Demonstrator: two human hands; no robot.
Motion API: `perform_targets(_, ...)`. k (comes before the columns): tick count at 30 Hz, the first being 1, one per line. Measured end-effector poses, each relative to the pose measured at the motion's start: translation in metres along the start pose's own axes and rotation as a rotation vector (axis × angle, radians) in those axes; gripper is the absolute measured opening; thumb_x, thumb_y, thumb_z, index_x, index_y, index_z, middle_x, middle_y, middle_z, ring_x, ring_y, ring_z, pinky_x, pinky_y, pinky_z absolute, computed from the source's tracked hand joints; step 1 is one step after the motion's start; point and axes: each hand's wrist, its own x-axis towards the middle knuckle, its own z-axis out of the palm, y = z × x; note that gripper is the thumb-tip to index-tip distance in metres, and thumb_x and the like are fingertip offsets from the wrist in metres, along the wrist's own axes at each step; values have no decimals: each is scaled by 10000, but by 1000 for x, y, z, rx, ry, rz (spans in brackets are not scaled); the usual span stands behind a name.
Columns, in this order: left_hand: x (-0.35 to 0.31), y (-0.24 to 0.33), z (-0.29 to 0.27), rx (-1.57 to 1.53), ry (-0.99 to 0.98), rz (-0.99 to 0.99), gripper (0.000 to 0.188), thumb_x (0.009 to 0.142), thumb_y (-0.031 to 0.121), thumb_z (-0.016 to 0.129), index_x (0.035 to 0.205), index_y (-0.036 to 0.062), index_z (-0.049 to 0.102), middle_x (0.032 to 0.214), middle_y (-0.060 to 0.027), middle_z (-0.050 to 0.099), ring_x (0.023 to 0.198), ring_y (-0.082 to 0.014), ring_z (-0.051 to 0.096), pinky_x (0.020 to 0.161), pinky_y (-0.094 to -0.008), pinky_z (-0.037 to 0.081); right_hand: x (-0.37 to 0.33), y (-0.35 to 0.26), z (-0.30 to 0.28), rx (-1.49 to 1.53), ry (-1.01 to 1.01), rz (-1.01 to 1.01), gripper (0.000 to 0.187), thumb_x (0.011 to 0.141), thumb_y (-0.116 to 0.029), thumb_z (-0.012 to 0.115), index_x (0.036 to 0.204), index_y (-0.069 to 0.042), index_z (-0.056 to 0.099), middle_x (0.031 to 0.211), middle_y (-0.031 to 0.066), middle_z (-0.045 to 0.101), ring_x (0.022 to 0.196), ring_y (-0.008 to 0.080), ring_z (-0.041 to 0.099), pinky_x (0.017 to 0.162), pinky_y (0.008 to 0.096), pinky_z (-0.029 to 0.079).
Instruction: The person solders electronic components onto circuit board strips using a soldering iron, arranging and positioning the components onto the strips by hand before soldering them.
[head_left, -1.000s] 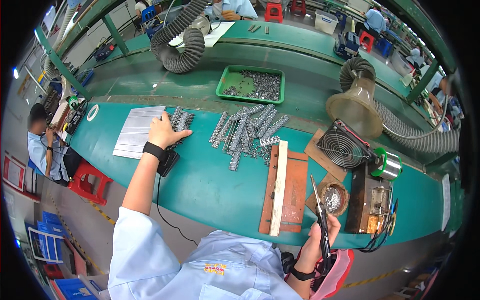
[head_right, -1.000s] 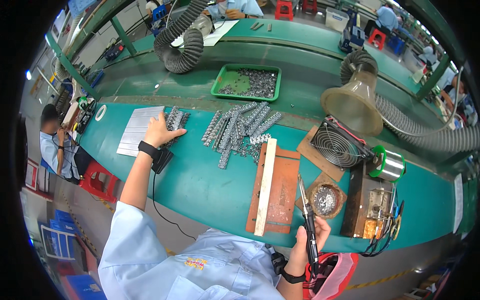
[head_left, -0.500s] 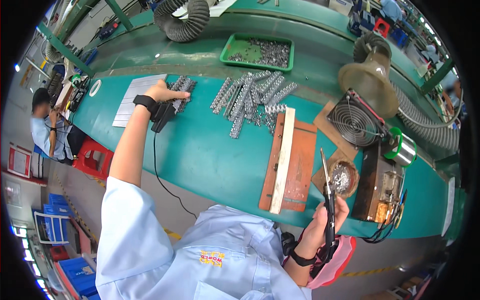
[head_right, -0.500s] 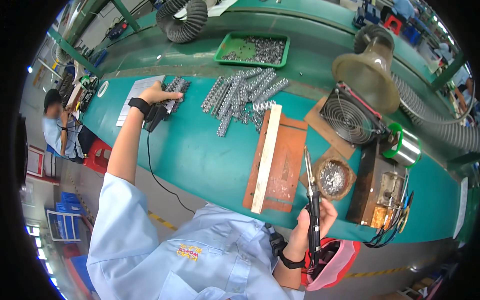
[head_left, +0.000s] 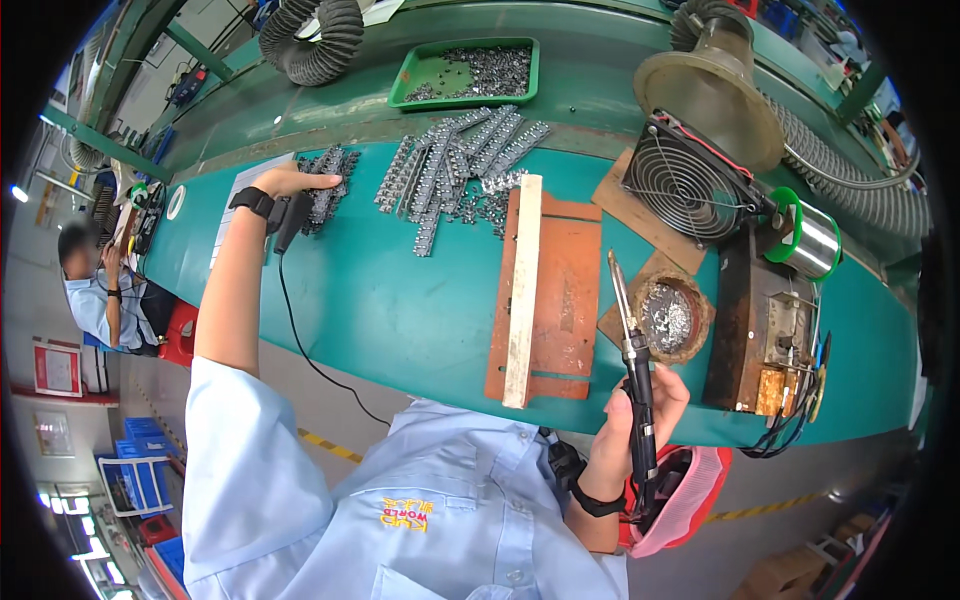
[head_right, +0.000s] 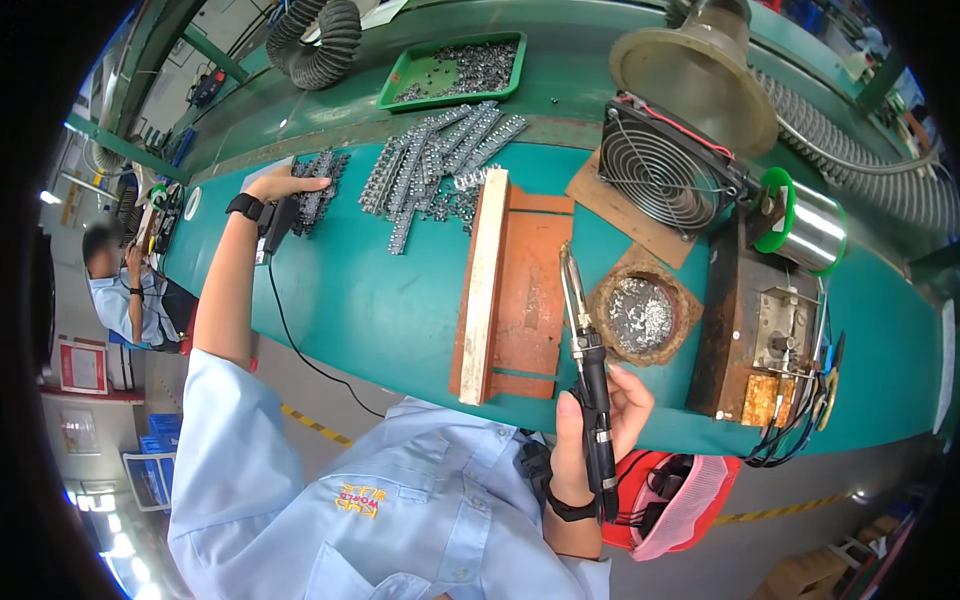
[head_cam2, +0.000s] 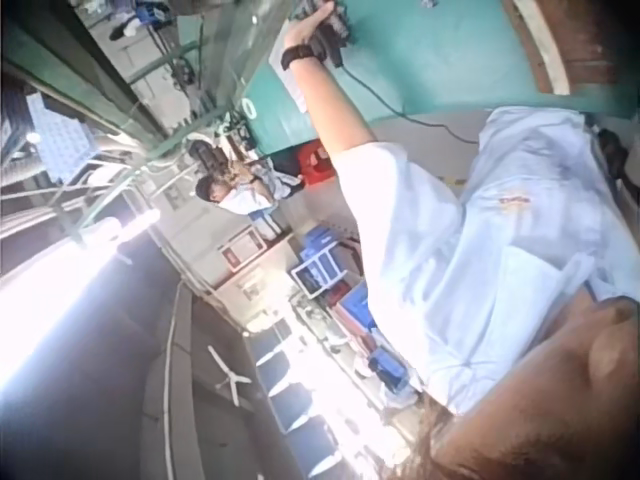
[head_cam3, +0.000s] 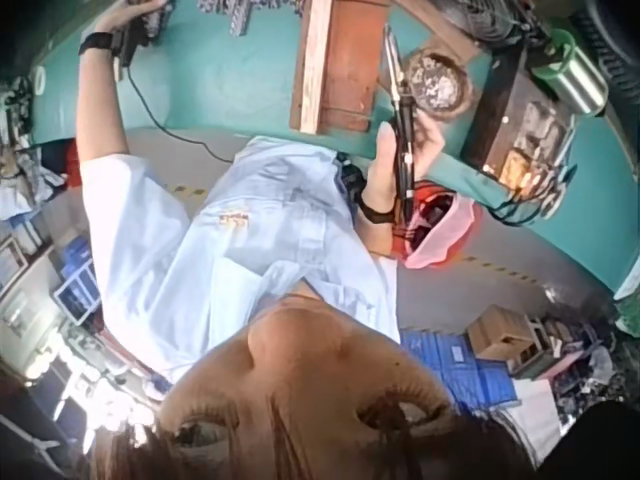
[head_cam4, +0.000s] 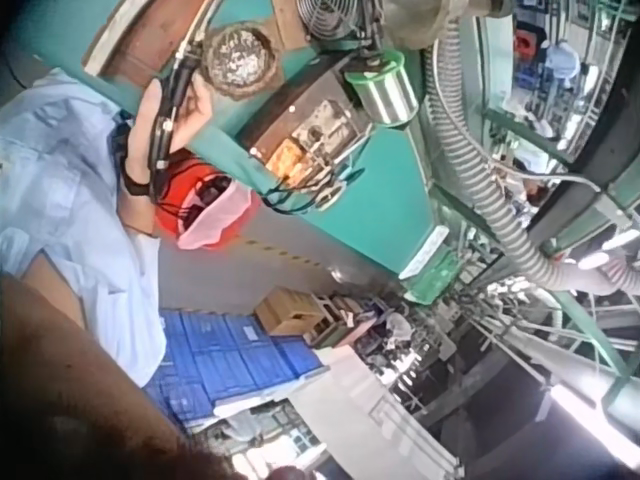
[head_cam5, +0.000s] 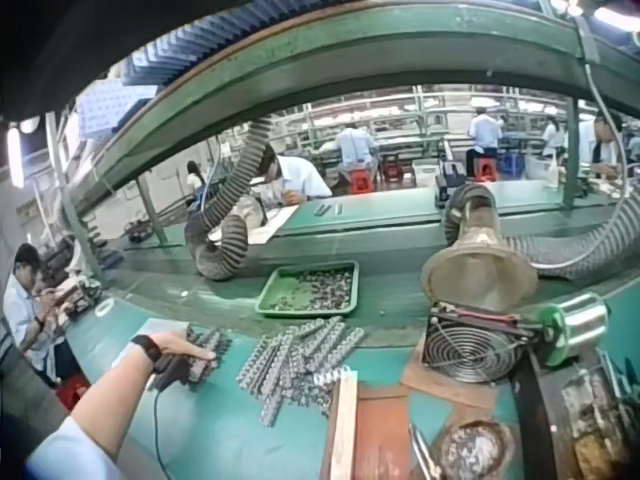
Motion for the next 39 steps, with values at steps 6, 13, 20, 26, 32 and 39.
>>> perform_targets(6,7,1,-14,7,-112,12,1020,518,597,703,1148,-154,423,1166,-261,469,1106,-305,451,924,-330,333,0,-6,4,47,-42,91,453,724,-104,640,1100,-18,400,951,51,472,800,105,450,741,235,366)
perform_targets(13,6,11,-4,70,27,-6,821,587,543,692,1046,-115,514,1022,-169,551,938,-218,518,811,-296,385,0,0,6,-37,14,-20,437,728,-152,592,1097,-17,400,824,41,438,632,75,399,556,180,321)
perform_targets(20,3,-1,-11,-207,-12,25,858,559,492,726,1103,-122,477,1099,-216,524,1025,-275,504,862,-309,385,-4,-7,3,3,-23,81,444,728,-131,636,1096,-29,411,961,50,450,826,126,443,744,247,360)
perform_targets(26,-25,3,-15,-630,-142,54,496,719,328,671,1050,-18,538,979,-80,579,862,-153,542,748,-258,424,0,-1,8,-67,-2,-41,405,736,-126,570,1089,-15,406,816,47,433,624,78,396,544,180,322)
perform_targets(32,-31,15,-16,-620,-117,101,509,684,339,694,1014,-22,549,923,-68,592,800,-134,552,688,-255,438,0,-3,10,-101,10,-51,384,739,-126,580,1072,-18,421,812,30,429,624,71,391,536,176,315)
perform_targets(39,21,9,9,-361,-19,140,682,557,410,736,979,-96,560,877,-137,620,755,-207,593,689,-303,459,0,-2,15,-112,52,-67,376,735,-122,592,1060,-21,431,818,15,426,626,67,386,522,168,305)
